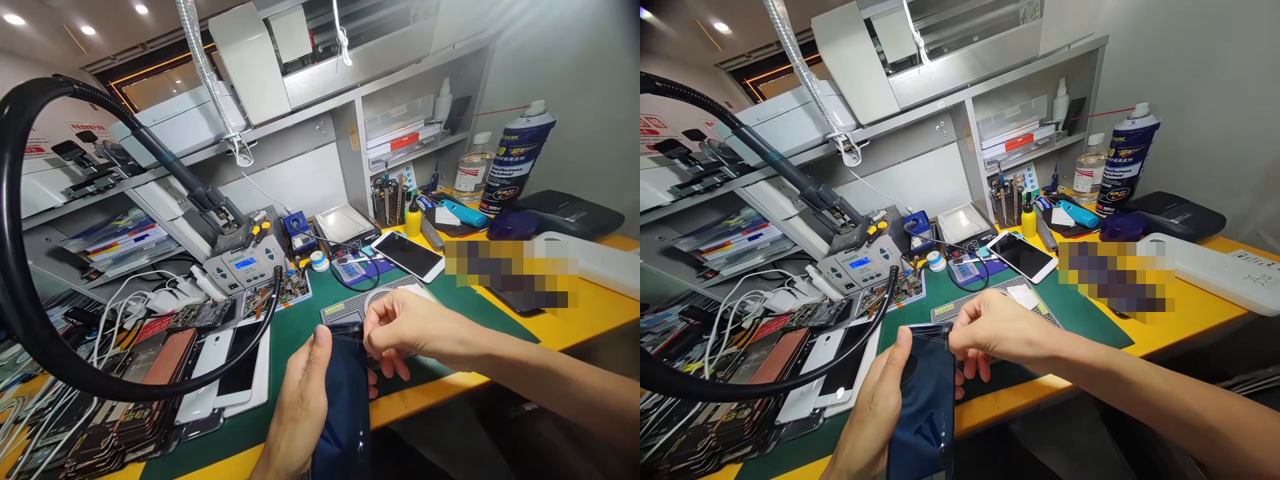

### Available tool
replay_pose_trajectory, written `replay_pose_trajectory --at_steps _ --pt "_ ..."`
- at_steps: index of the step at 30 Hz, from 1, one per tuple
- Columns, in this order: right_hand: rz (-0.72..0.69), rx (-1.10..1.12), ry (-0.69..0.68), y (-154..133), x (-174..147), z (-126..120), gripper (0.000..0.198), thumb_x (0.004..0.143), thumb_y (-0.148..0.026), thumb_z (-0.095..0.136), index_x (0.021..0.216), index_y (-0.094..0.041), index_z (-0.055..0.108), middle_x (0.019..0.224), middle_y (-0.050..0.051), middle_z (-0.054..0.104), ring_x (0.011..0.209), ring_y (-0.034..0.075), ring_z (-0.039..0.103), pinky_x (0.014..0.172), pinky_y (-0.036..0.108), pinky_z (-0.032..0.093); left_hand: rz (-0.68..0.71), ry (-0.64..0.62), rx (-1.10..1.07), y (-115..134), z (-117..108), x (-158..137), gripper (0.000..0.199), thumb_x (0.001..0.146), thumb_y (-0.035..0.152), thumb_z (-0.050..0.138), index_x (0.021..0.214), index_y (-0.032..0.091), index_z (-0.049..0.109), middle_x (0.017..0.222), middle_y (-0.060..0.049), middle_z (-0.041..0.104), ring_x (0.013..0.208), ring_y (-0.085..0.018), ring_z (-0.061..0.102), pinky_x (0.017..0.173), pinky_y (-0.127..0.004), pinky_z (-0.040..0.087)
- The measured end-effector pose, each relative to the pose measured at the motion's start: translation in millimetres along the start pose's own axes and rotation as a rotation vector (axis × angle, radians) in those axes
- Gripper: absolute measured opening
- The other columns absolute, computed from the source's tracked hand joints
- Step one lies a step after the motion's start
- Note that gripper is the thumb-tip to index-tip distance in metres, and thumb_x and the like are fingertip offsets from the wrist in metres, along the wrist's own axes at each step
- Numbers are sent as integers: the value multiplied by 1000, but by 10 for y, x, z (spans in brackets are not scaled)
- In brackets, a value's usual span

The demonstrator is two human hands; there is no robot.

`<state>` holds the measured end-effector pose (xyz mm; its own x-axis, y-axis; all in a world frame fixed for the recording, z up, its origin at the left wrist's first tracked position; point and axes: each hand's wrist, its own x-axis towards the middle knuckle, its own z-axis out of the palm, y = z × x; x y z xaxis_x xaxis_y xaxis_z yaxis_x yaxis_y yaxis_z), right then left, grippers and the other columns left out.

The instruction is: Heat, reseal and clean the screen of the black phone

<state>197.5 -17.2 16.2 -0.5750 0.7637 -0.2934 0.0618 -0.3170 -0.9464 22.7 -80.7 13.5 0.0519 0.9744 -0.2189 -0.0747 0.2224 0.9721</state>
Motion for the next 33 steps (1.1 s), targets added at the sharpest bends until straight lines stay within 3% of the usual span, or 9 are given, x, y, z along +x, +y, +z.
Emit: replay_pose_trajectory --at_steps 8,15,22,26,30,33 --pt "82 122 -145 33 13 -70 5 65 -16 63 60 -14 62 52 1 64 49 13 66 41 17 53 -180 106 42 40 -34 -45 60 89 68 55 106 14 73 78 -8 77 68 -24 72 61 -31 58" --pt "122 195 -194 62 30 -73 9 67 -17 65 60 -12 62 56 1 63 50 15 68 41 19 55 54 17 263 30 -57 -4 52 96 61 47 86 16 72 78 -5 73 70 -20 65 62 -27 53" --pt "160 320 -215 92 40 -66 7 68 -16 63 66 -10 66 65 4 67 55 15 70 49 21 58 227 148 383 -12 -22 12 45 95 56 52 68 21 55 63 2 56 62 -15 52 66 -26 48" --pt "154 357 -210 122 37 -53 10 73 -20 67 71 -10 66 70 6 70 60 16 71 54 23 59 257 172 414 -5 -4 7 47 95 53 53 61 23 43 56 4 44 63 -16 53 67 -26 48" --pt "111 382 -174 160 35 -22 21 75 -21 79 68 -12 62 69 9 72 61 14 69 56 22 57 249 145 457 -23 -45 15 45 96 54 52 65 21 53 60 2 54 66 -17 58 67 -26 47" --pt "77 434 -104 170 14 16 28 73 -20 83 64 -14 57 62 6 70 56 11 66 56 19 54 202 84 476 -33 -84 24 46 97 56 49 74 19 63 73 -1 67 70 -17 62 70 -26 48"
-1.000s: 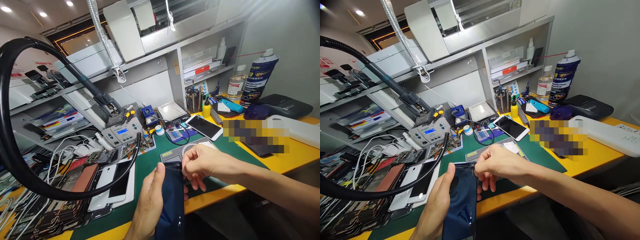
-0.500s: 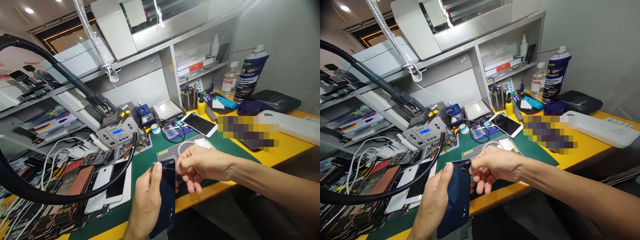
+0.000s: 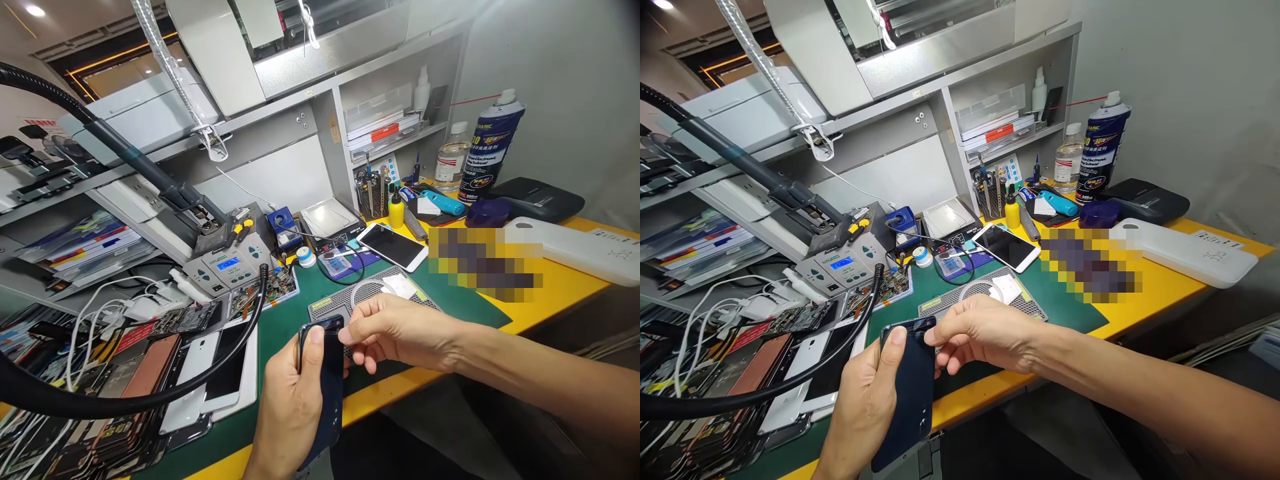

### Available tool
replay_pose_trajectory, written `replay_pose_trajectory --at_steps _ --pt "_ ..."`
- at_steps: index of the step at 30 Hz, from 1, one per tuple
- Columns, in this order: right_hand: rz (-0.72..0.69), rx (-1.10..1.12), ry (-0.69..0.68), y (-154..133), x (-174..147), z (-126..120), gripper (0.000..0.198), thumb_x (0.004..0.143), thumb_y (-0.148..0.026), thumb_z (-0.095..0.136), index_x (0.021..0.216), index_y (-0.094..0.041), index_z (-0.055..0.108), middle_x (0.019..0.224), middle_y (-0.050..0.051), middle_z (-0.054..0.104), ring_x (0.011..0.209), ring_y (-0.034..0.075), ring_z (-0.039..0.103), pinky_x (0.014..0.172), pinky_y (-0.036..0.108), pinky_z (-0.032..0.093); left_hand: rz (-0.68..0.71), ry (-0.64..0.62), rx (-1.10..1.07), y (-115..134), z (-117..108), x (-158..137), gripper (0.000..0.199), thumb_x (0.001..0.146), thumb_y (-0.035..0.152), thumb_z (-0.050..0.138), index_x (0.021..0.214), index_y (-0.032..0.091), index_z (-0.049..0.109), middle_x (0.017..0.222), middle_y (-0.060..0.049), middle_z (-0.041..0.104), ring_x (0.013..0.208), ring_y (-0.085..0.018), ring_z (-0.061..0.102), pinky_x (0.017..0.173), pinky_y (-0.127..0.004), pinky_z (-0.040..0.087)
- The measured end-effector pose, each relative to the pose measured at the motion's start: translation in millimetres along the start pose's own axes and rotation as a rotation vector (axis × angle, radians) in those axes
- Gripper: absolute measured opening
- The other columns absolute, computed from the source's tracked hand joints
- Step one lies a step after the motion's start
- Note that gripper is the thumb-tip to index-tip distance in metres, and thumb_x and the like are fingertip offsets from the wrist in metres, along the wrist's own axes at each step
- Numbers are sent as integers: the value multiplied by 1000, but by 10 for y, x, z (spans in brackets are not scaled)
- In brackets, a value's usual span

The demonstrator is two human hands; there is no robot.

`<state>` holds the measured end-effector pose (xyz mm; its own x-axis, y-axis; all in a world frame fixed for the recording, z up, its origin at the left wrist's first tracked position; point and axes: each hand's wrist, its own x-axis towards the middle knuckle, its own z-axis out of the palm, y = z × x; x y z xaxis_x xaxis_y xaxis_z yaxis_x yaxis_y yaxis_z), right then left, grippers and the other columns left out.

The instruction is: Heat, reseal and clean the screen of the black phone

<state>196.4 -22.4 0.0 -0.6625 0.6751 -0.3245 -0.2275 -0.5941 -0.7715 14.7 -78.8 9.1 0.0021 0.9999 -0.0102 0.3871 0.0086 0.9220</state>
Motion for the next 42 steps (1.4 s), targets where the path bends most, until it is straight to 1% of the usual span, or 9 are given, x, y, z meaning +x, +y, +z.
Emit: replay_pose_trajectory --at_steps 3,6,11,15,19,22,26,31,42 --pt "-50 8 31 5 -34 44 32 69 -18 86 62 -15 54 59 3 68 51 9 62 52 17 51 -21 -13 -5 13 -4 -9 47 97 56 48 82 17 69 78 -3 71 72 -18 64 71 -27 49" --pt "-61 -16 31 1 -67 72 32 67 -17 86 63 -15 55 57 1 66 50 9 61 51 18 51 -7 60 2 50 13 -42 46 96 57 51 78 17 69 68 -1 67 66 -17 60 66 -26 47" --pt "-30 -21 107 -5 -108 73 28 72 -13 81 86 -17 57 60 -1 66 49 11 60 49 21 52 -14 31 19 46 3 -82 47 96 58 50 82 18 70 74 -2 69 65 -16 57 66 -25 47" --pt "-35 -68 197 -21 -152 122 36 71 -10 77 99 -17 56 59 -5 62 50 13 60 47 24 52 9 -26 52 14 -14 -102 47 99 56 45 88 18 71 82 -3 71 70 -16 60 69 -24 47" --pt "-47 -159 258 -34 -197 203 42 70 -8 71 108 -16 55 55 -7 59 48 12 56 45 23 50 18 7 35 33 31 -135 46 98 56 47 87 18 70 79 -2 70 75 -17 62 71 -23 47" --pt "-67 -221 275 -3 -216 214 39 68 -9 69 105 -15 58 51 -9 54 46 11 52 42 21 44 -26 17 -54 56 81 -157 44 95 58 52 84 19 69 76 -1 69 72 -18 61 71 -24 49" --pt "-79 -224 245 80 -224 175 35 68 -11 68 102 -16 60 53 -9 54 44 10 52 40 21 42 -132 -27 -153 58 115 -183 49 94 61 51 76 19 67 61 0 63 55 -15 53 57 -24 48" --pt "-69 -181 213 152 -240 165 33 70 -11 66 101 -16 59 54 -9 55 42 10 54 39 20 42 -259 -166 -254 33 120 -200 60 95 67 42 85 16 72 67 -6 74 62 -23 70 59 -27 55" --pt "-104 -121 215 225 -300 160 35 63 -8 64 98 -14 61 50 -11 53 41 10 53 37 20 44 -353 -249 -280 35 110 -217 64 93 71 39 89 16 72 68 -10 75 63 -29 73 62 -34 59"
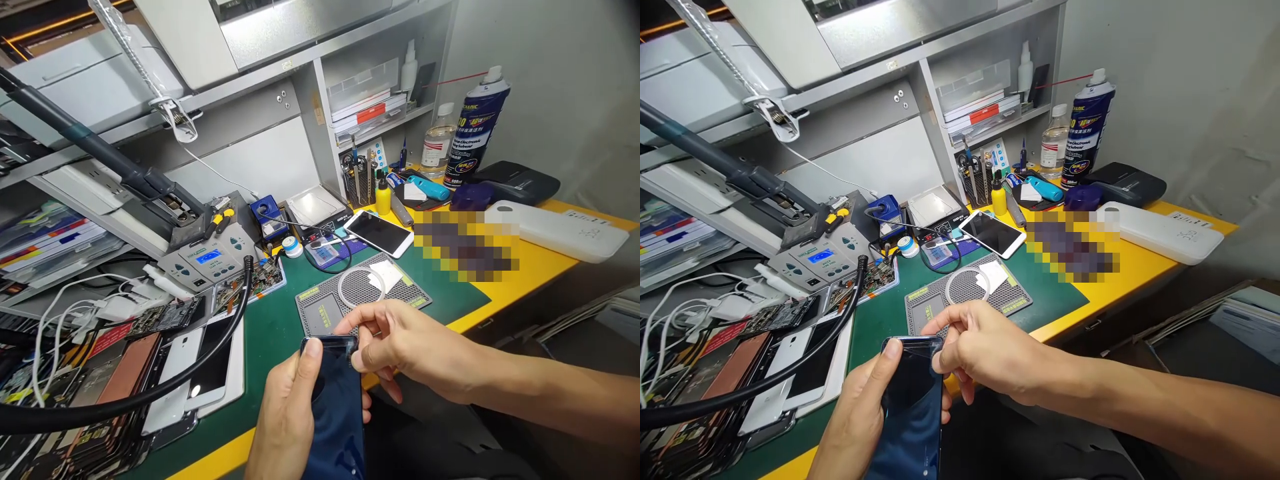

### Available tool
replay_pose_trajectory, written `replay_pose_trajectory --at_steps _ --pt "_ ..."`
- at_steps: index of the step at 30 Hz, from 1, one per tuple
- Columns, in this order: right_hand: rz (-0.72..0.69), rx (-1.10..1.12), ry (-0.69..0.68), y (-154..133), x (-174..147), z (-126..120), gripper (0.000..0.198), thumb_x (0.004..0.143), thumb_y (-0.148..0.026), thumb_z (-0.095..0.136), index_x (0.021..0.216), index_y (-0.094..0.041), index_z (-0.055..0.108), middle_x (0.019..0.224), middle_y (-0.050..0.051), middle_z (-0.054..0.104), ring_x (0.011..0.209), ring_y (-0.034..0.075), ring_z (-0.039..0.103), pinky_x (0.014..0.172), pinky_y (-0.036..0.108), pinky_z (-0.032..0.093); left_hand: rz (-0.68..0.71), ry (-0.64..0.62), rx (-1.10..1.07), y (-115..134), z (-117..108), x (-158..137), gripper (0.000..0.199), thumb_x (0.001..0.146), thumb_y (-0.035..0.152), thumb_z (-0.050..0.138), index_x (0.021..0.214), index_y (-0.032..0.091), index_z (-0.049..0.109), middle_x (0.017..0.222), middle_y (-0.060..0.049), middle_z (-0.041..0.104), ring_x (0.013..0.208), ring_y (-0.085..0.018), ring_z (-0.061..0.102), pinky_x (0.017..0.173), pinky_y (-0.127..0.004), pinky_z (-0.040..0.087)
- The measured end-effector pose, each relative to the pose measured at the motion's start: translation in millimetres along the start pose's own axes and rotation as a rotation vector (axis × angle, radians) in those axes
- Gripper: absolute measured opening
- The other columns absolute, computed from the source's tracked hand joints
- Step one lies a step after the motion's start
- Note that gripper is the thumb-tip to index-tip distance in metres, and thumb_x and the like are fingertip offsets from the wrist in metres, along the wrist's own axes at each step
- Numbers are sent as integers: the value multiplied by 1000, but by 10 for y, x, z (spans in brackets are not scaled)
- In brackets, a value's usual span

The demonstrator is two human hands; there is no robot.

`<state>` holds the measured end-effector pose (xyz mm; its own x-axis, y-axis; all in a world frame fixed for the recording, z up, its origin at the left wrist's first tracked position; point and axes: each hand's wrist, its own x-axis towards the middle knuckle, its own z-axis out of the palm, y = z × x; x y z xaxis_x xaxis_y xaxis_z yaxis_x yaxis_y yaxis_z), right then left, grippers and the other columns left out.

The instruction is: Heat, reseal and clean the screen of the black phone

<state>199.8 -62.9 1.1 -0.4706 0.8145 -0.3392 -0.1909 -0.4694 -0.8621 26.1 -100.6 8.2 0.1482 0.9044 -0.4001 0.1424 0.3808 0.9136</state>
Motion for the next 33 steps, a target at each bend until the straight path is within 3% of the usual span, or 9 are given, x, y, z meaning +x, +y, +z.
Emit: replay_pose_trajectory --at_steps 8,20,25,33 --pt "-20 -3 2 28 -24 -17 33 62 -9 61 95 -14 63 48 -10 54 40 9 52 37 20 46 17 -10 42 9 3 -5 66 90 72 43 82 15 75 66 -11 74 60 -27 71 57 -31 56" --pt "-9 35 0 124 -21 -60 29 66 -9 64 94 -14 63 50 -10 54 41 10 54 36 19 48 -46 14 -15 -18 32 -14 65 88 74 48 89 14 74 66 -11 75 60 -28 72 58 -33 58" --pt "-31 64 -51 164 -41 -100 29 72 -10 69 99 -15 61 56 -7 61 49 14 64 39 20 51 -67 -6 -20 -31 11 -13 69 85 77 48 82 14 74 66 -12 75 60 -28 72 59 -33 58" --pt "-14 122 -129 214 -84 -135 28 77 -17 75 101 -13 64 65 -1 70 45 11 64 46 21 53 -125 -65 -86 -89 -33 3 74 84 79 48 83 10 76 70 -15 76 62 -29 73 63 -36 59"
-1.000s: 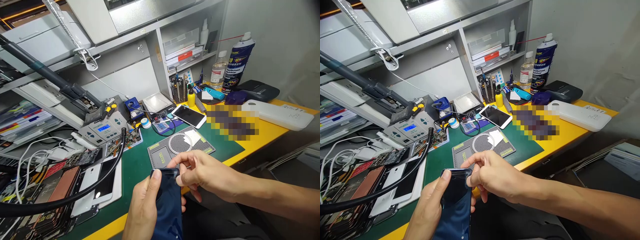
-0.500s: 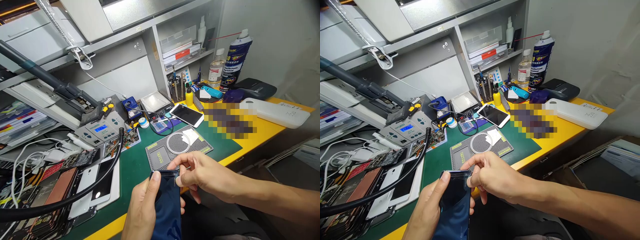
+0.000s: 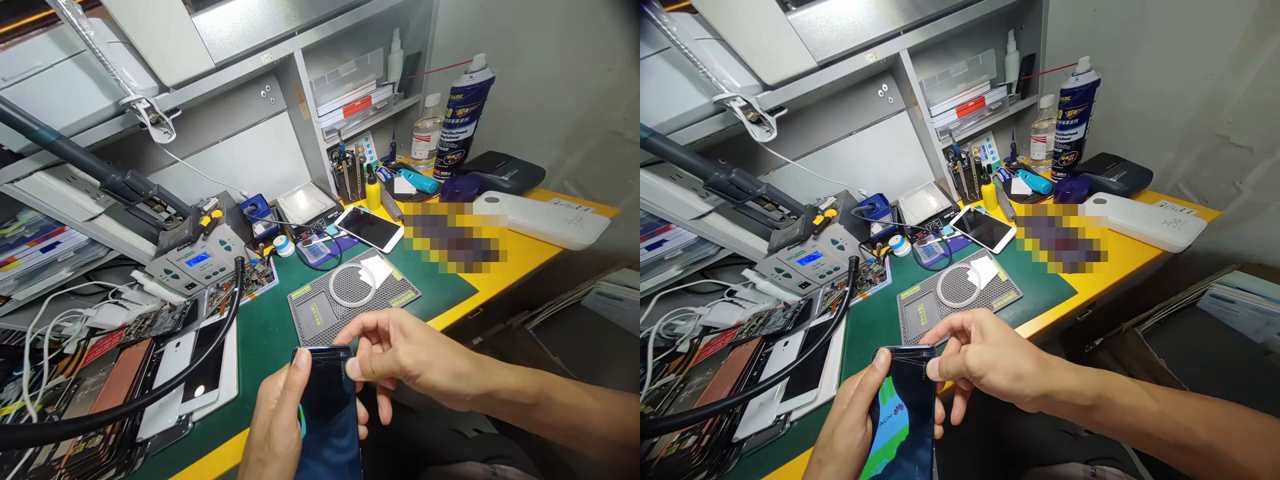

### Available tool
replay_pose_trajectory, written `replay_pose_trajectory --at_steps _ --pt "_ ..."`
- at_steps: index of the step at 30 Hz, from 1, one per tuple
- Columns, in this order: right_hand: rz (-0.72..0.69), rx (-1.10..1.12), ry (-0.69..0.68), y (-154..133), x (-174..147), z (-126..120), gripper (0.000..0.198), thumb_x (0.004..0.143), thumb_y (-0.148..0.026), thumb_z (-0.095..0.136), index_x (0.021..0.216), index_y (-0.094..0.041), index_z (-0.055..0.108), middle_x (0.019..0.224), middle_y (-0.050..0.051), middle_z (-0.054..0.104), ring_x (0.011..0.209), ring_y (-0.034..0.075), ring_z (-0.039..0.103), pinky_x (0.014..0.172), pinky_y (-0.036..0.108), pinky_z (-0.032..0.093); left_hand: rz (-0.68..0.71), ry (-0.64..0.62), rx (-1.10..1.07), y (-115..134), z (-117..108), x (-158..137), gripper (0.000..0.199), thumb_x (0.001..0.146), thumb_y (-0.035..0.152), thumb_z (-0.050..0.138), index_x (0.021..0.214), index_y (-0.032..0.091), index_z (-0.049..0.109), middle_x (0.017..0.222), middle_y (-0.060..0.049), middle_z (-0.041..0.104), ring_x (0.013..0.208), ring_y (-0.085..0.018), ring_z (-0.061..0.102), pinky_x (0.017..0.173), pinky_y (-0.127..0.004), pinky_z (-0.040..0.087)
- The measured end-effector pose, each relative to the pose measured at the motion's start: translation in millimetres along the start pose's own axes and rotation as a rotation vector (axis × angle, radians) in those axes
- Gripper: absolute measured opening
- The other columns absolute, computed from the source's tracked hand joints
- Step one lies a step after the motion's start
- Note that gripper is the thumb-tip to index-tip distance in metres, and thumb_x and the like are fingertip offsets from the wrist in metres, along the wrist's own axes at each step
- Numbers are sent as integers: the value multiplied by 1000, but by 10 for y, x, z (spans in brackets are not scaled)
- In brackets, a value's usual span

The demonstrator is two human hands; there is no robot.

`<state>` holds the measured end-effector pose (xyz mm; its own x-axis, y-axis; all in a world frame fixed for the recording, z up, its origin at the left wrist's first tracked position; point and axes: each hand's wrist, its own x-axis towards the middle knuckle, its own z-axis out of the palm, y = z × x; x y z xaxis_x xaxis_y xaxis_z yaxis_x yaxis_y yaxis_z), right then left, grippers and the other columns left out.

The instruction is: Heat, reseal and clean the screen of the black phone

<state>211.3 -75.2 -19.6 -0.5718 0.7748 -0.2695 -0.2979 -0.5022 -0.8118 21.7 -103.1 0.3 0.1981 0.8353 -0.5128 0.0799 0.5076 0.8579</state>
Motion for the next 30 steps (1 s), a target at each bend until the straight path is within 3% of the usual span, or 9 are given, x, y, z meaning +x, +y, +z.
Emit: replay_pose_trajectory --at_steps 7,10,17,21,30 --pt "8 52 6 10 -53 4 35 71 -22 83 102 -12 71 67 1 72 46 11 63 45 21 53 -62 36 -177 -53 -26 -18 59 83 66 63 91 10 76 63 -12 74 52 -25 69 50 -32 55" --pt "12 41 1 15 -70 10 39 74 -24 83 109 -12 73 70 3 73 48 11 64 48 22 55 -79 -60 -246 -79 -32 -7 56 87 63 59 87 9 77 62 -13 73 52 -25 70 51 -33 56" --pt "-44 73 -84 89 -79 45 27 81 -32 81 97 -10 79 73 3 69 52 8 63 50 18 53 -185 -318 -401 -202 -42 74 82 89 78 34 82 7 75 67 -16 73 54 -19 69 55 -26 52" --pt "-76 137 -117 183 -71 57 29 86 -33 77 104 -10 77 73 1 63 59 12 69 51 19 54 -222 -386 -462 -288 -43 137 84 87 83 33 84 9 72 67 -12 72 55 -18 68 56 -26 51" --pt "-96 313 -118 333 -24 107 25 91 -34 73 97 -11 70 72 -2 59 58 15 73 50 19 52 -184 -444 -608 -291 26 160 80 90 78 38 81 6 71 63 -11 71 60 -18 69 54 -22 46"
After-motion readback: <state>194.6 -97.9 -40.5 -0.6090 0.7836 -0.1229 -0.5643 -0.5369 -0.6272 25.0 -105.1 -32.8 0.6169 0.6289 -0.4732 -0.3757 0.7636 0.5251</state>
